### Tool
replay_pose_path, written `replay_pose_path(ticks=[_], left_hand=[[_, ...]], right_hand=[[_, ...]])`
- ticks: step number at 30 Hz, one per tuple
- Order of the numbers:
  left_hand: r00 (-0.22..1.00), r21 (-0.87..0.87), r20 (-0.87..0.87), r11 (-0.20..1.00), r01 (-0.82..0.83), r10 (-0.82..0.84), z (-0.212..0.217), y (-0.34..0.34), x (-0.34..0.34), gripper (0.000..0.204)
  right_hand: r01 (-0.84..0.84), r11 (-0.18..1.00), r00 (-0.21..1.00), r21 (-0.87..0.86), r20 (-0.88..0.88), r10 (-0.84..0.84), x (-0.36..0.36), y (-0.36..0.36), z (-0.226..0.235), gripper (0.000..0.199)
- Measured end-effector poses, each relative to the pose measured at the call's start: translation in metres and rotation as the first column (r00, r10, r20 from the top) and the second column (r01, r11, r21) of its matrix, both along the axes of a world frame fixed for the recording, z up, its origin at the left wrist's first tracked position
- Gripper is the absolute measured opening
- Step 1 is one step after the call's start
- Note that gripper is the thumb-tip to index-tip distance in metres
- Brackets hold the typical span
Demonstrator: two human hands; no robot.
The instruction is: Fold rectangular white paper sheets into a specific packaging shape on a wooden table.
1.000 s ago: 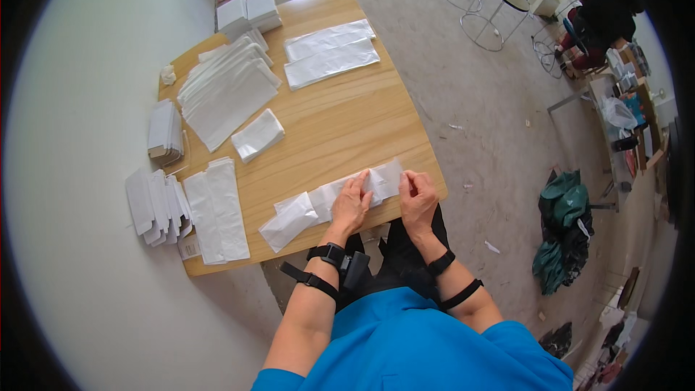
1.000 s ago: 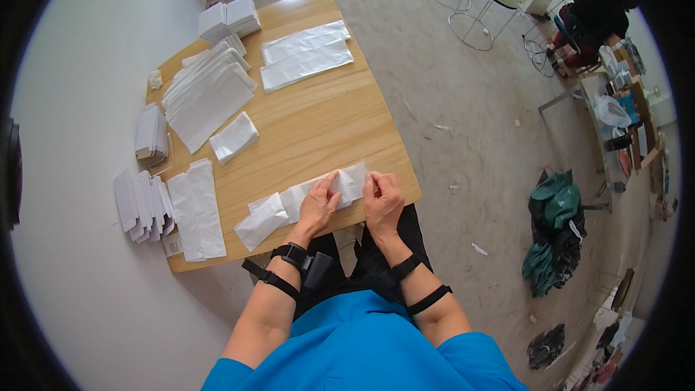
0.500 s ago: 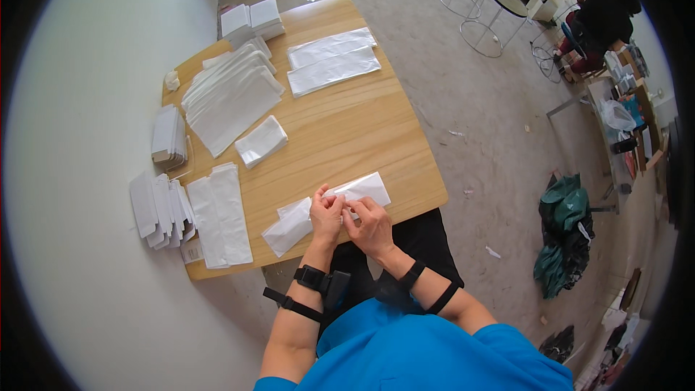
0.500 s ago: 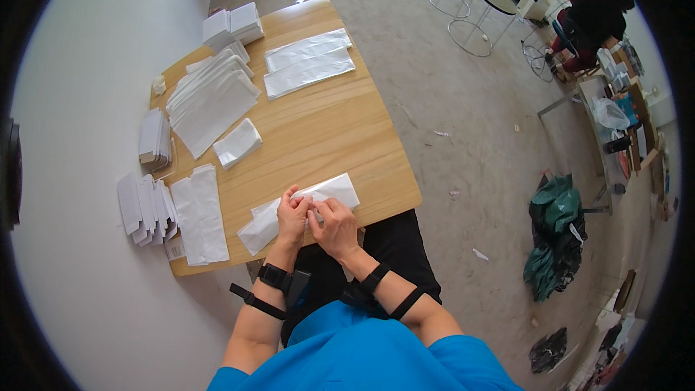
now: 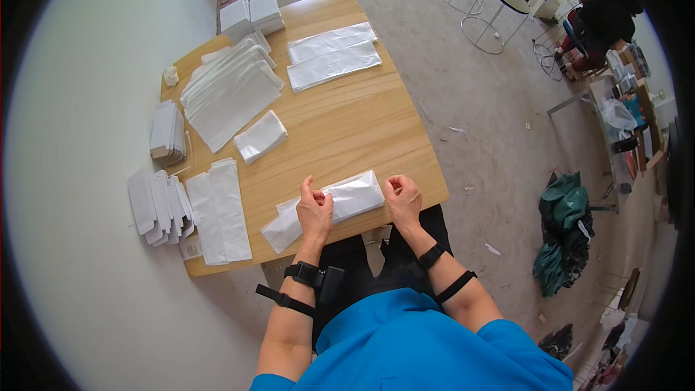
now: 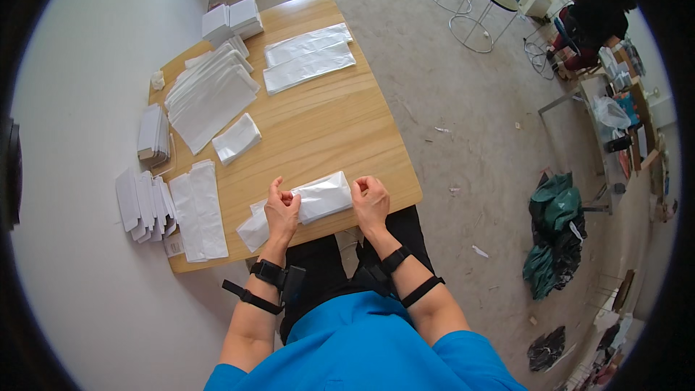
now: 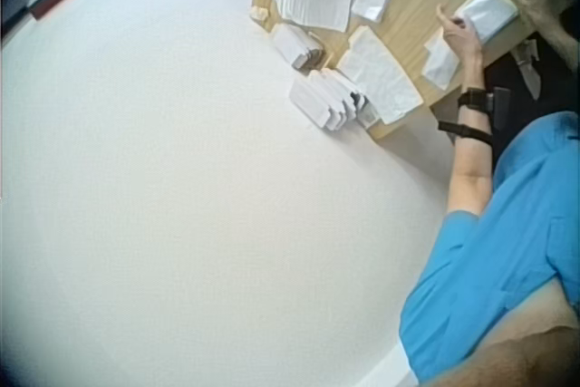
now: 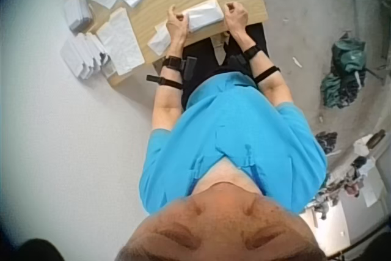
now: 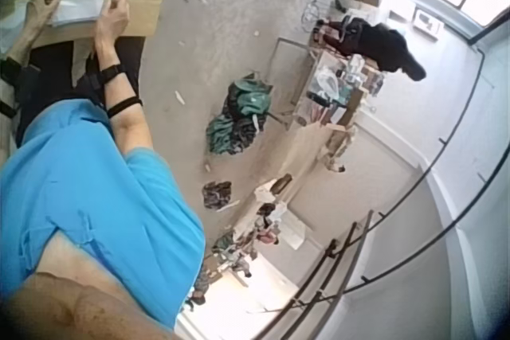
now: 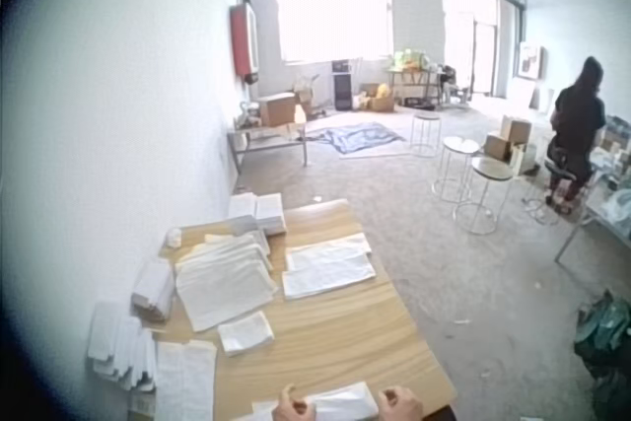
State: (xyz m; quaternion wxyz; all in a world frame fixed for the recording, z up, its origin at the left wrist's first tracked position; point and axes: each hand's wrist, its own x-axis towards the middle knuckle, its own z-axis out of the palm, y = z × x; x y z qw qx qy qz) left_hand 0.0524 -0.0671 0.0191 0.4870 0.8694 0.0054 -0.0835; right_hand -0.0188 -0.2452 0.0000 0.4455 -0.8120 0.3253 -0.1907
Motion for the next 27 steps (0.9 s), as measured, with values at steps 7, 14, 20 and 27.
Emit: replay_pose_path(ticks=[7,14,20,27], left_hand=[[0.999,-0.024,0.032,1.0,0.009,-0.008,-0.007,-0.002,-0.005,0.058],[1.0,0.042,0.029,0.999,0.005,-0.006,-0.009,-0.001,-0.004,0.058],[0.999,0.08,0.034,0.997,0.012,-0.015,-0.008,-0.003,-0.003,0.06],[1.0,0.046,0.015,0.999,0.027,-0.027,-0.009,0.003,0.001,0.059]], right_hand=[[-0.073,0.997,0.99,-0.008,-0.122,0.071,0.01,0.013,0.001,0.026],[0.046,0.983,0.984,0.18,-0.178,-0.014,0.013,0.01,-0.004,0.024],[-0.002,0.995,0.976,0.098,-0.215,0.023,0.011,0.007,-0.008,0.02],[-0.027,0.999,0.977,0.023,-0.213,0.031,0.013,0.009,-0.01,0.016]])
